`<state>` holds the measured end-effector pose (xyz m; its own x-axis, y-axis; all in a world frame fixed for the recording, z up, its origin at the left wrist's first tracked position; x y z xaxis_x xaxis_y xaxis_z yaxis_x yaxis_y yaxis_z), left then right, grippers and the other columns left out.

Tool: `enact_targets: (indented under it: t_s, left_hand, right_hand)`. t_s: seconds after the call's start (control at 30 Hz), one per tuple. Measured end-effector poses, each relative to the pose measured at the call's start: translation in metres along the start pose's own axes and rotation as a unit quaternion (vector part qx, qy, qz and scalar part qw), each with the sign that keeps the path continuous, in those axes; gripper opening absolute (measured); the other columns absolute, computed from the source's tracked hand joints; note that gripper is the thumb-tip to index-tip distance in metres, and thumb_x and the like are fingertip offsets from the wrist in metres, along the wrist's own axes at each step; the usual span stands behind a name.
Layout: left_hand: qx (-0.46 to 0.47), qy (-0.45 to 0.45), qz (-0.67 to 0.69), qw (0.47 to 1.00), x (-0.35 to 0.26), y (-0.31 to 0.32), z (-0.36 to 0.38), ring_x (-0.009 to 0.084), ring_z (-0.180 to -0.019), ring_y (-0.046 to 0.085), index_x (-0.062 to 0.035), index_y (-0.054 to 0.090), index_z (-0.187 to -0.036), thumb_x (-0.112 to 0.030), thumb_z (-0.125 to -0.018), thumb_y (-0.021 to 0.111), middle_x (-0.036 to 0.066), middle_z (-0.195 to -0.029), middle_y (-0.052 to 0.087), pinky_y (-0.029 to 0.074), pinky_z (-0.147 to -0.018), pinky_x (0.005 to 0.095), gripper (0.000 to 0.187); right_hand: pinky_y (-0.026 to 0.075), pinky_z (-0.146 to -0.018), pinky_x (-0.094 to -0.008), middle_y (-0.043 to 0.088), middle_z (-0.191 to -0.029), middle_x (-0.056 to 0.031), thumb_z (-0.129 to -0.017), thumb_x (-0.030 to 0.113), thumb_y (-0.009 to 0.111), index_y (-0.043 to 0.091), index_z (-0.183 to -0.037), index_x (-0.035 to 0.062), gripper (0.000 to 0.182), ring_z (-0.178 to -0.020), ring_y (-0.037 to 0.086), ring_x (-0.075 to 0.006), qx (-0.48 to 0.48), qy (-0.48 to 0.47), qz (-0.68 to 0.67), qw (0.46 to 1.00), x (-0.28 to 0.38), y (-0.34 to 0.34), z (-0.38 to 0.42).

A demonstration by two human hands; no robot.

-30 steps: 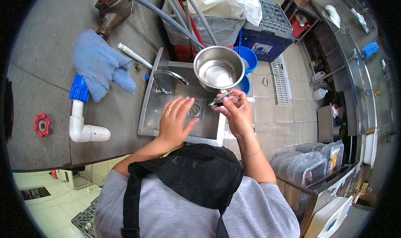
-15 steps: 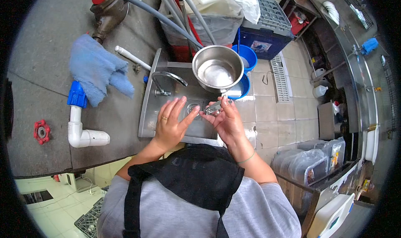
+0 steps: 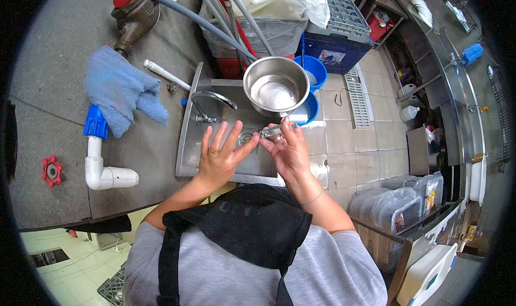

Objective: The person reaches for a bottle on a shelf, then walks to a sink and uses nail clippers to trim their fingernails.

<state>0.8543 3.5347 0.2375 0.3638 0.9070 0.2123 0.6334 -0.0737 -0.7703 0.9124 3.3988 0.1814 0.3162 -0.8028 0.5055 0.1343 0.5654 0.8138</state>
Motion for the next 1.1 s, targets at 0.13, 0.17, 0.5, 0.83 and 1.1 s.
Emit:
enact_targets:
  t_s: [0.13,0.17,0.5,0.83,1.1]
  left_hand:
    - [0.012,-0.015,0.015,1.000,0.000,0.002,0.001,0.0233,-0.129,0.030,-0.0331,0.043,-0.132,-0.024,-0.088,0.052,0.003,-0.141,0.036,0.026,-0.106,0.0446,0.046]
    - [0.016,-0.017,0.016,1.000,-0.001,0.003,0.002,0.0226,-0.129,0.030,-0.0320,0.040,-0.134,-0.025,-0.089,0.051,0.002,-0.143,0.035,0.024,-0.107,0.0443,0.047]
    - [0.043,-0.020,0.019,0.999,-0.003,0.009,0.004,0.0239,-0.129,0.030,-0.0315,0.040,-0.134,-0.022,-0.088,0.051,0.004,-0.144,0.033,0.022,-0.107,0.0448,0.049]
    - [0.048,-0.023,0.029,0.998,-0.007,0.011,0.005,0.0257,-0.130,0.028,-0.0326,0.046,-0.130,-0.019,-0.086,0.050,0.006,-0.144,0.032,0.023,-0.106,0.0463,0.047]
    - [0.054,-0.028,0.042,0.997,-0.008,0.015,0.010,0.0264,-0.131,0.026,-0.0344,0.047,-0.130,-0.016,-0.086,0.050,0.006,-0.144,0.033,0.022,-0.106,0.0462,0.048]
  right_hand:
    - [0.052,-0.083,-0.0476,0.062,-0.090,-0.0072,-0.089,0.025,0.059,0.055,-0.095,0.0092,0.017,-0.087,0.061,-0.0208,-0.005,-0.016,0.009,1.000,0.000,0.004,0.000]
    - [0.052,-0.082,-0.0473,0.061,-0.090,-0.0069,-0.089,0.025,0.059,0.055,-0.095,0.0093,0.017,-0.087,0.061,-0.0203,-0.004,-0.020,0.014,1.000,0.001,0.005,0.000]
    - [0.053,-0.080,-0.0454,0.059,-0.093,-0.0043,-0.089,0.023,0.060,0.051,-0.094,0.0129,0.014,-0.087,0.057,-0.0166,-0.024,-0.062,0.048,0.997,0.002,0.001,0.000]
    - [0.057,-0.069,-0.0426,0.056,-0.091,-0.0090,-0.087,0.018,0.062,0.039,-0.102,0.0115,0.029,-0.079,0.058,-0.0197,-0.062,-0.072,0.063,0.994,-0.002,-0.014,-0.005]
    - [0.057,-0.068,-0.0401,0.059,-0.083,-0.0079,-0.089,0.017,0.059,0.048,-0.093,0.0082,0.015,-0.070,0.059,-0.0164,-0.076,-0.055,0.087,0.992,-0.009,-0.027,-0.015]
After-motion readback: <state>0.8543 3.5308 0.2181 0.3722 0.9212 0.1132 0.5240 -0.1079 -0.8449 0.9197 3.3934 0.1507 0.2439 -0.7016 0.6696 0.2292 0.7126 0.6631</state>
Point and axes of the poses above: each hand's wrist, its own z-axis away from the middle knuckle, its own y-axis out of the palm, x = y × z, the point moved 7 cm from there along -z, towards the middle knuckle
